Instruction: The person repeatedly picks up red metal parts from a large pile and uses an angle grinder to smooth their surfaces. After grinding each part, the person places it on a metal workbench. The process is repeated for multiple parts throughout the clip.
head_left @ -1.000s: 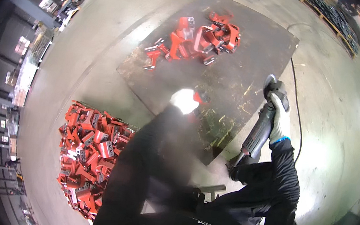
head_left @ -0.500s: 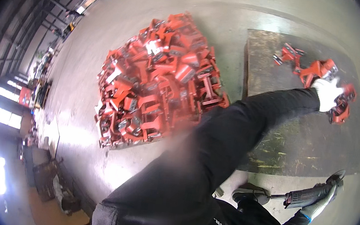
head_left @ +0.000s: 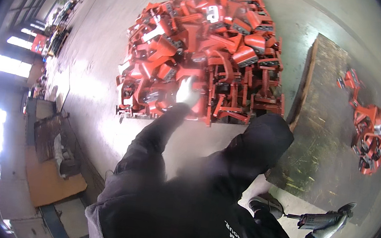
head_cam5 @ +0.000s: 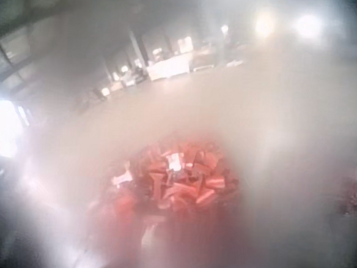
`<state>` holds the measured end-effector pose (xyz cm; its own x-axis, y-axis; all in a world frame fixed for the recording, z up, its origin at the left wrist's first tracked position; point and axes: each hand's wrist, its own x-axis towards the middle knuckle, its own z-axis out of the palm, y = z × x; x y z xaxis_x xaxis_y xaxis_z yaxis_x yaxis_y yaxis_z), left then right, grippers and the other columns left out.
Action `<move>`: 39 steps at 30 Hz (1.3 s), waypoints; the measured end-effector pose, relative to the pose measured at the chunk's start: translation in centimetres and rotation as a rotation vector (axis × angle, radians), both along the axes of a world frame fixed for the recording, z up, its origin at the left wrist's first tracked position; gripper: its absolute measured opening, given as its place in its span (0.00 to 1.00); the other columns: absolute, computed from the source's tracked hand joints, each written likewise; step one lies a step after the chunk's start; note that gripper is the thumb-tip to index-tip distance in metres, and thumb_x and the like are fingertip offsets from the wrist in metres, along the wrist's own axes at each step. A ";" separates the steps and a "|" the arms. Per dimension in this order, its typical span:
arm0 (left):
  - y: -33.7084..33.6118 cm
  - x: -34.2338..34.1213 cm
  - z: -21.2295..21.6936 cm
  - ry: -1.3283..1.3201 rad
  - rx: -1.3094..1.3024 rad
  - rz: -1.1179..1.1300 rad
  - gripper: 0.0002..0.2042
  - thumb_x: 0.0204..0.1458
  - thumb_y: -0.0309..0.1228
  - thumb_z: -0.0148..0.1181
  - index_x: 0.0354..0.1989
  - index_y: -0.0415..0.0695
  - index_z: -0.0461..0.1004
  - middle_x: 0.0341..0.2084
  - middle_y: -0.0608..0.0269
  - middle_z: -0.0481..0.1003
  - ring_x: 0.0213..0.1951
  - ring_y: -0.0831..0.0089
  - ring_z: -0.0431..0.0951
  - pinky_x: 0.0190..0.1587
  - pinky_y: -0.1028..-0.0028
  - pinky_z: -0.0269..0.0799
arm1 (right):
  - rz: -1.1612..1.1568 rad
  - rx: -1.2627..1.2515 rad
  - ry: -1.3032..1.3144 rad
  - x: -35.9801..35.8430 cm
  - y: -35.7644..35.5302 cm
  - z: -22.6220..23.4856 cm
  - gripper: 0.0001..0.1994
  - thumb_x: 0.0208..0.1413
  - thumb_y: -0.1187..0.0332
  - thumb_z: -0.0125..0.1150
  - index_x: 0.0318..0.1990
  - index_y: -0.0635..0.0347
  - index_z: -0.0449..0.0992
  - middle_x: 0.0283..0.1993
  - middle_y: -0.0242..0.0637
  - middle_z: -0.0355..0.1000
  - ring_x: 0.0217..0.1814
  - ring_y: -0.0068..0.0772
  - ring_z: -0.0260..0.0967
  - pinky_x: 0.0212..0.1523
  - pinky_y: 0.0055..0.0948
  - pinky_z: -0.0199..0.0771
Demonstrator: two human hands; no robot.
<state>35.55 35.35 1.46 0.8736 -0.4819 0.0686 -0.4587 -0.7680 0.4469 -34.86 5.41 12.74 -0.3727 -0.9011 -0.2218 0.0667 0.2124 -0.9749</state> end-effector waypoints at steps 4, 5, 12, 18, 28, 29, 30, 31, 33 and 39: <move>8.2 1.6 4.5 -0.242 -0.010 0.060 0.21 0.53 0.30 0.64 0.58 0.46 0.76 0.50 0.47 0.78 0.52 0.48 0.80 0.57 0.59 0.76 | 0.049 -0.005 0.059 2.8 0.2 0.2 0.20 0.66 0.50 0.62 0.57 0.53 0.77 0.45 0.32 0.75 0.39 0.26 0.71 0.45 0.30 0.77; 10.5 3.0 4.9 -0.258 -0.027 0.114 0.20 0.54 0.31 0.64 0.57 0.45 0.77 0.49 0.47 0.79 0.52 0.49 0.80 0.56 0.59 0.76 | 0.085 -0.004 0.067 3.3 0.2 0.1 0.21 0.66 0.50 0.62 0.58 0.53 0.77 0.47 0.32 0.76 0.40 0.27 0.71 0.45 0.30 0.77; 24.0 5.5 -3.0 0.038 0.005 0.784 0.22 0.52 0.35 0.64 0.54 0.39 0.74 0.41 0.43 0.82 0.45 0.51 0.84 0.51 0.58 0.77 | 0.119 -0.009 0.092 4.3 -1.0 -1.7 0.18 0.65 0.51 0.64 0.54 0.52 0.78 0.42 0.33 0.75 0.37 0.29 0.72 0.43 0.33 0.80; 18.0 -2.7 -11.7 0.271 -0.577 0.810 0.27 0.46 0.29 0.73 0.55 0.37 0.72 0.46 0.52 0.79 0.49 0.61 0.79 0.55 0.66 0.74 | 0.146 -0.017 0.065 2.9 -1.2 -1.8 0.16 0.65 0.52 0.64 0.51 0.51 0.78 0.39 0.32 0.75 0.36 0.31 0.73 0.43 0.34 0.80; 19.5 -2.1 -5.7 0.076 0.208 0.624 0.29 0.55 0.50 0.64 0.55 0.38 0.73 0.49 0.45 0.79 0.51 0.50 0.81 0.55 0.54 0.74 | 0.153 -0.029 -0.005 -0.3 0.1 -3.1 0.18 0.64 0.54 0.65 0.57 0.49 0.76 0.52 0.31 0.75 0.45 0.30 0.74 0.46 0.35 0.80; 22.4 -1.7 -6.1 -0.012 0.240 0.516 0.31 0.54 0.51 0.64 0.59 0.39 0.72 0.48 0.45 0.80 0.51 0.50 0.81 0.56 0.55 0.74 | 0.132 0.002 -0.033 0.1 0.5 -3.1 0.18 0.64 0.54 0.65 0.57 0.49 0.76 0.52 0.31 0.75 0.45 0.30 0.74 0.46 0.35 0.80; 17.2 -2.5 -0.3 0.233 0.261 0.462 0.31 0.54 0.50 0.63 0.58 0.38 0.75 0.46 0.44 0.82 0.49 0.47 0.83 0.55 0.55 0.76 | 0.051 -0.013 -0.040 -0.5 1.2 -1.9 0.18 0.64 0.54 0.66 0.57 0.49 0.76 0.51 0.31 0.75 0.45 0.30 0.73 0.46 0.35 0.80; 18.6 -1.7 2.2 0.228 0.319 0.407 0.29 0.53 0.52 0.64 0.53 0.38 0.77 0.44 0.41 0.82 0.48 0.45 0.83 0.54 0.54 0.76 | 0.038 0.055 -0.016 2.6 2.2 0.0 0.16 0.64 0.54 0.66 0.54 0.49 0.77 0.45 0.31 0.74 0.41 0.29 0.73 0.44 0.33 0.79; 16.9 0.0 5.3 0.206 0.407 0.273 0.29 0.51 0.55 0.63 0.47 0.38 0.80 0.41 0.38 0.82 0.48 0.42 0.83 0.53 0.52 0.77 | 0.056 -0.011 -0.002 -0.6 1.3 -2.2 0.18 0.65 0.55 0.64 0.57 0.50 0.80 0.48 0.27 0.78 0.34 0.24 0.71 0.39 0.29 0.77; 13.5 3.0 8.1 -0.125 0.457 0.080 0.28 0.50 0.54 0.67 0.44 0.37 0.81 0.36 0.40 0.83 0.41 0.43 0.85 0.47 0.50 0.80 | -0.017 0.076 -0.256 5.3 2.3 2.7 0.20 0.58 0.61 0.74 0.55 0.56 0.79 0.37 0.34 0.75 0.33 0.30 0.74 0.36 0.32 0.80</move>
<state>38.55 48.85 9.54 0.9079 -0.4184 -0.0271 -0.4186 -0.9082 0.0005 -29.52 7.71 15.41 -0.3110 -0.8720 -0.3779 0.3133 0.2813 -0.9070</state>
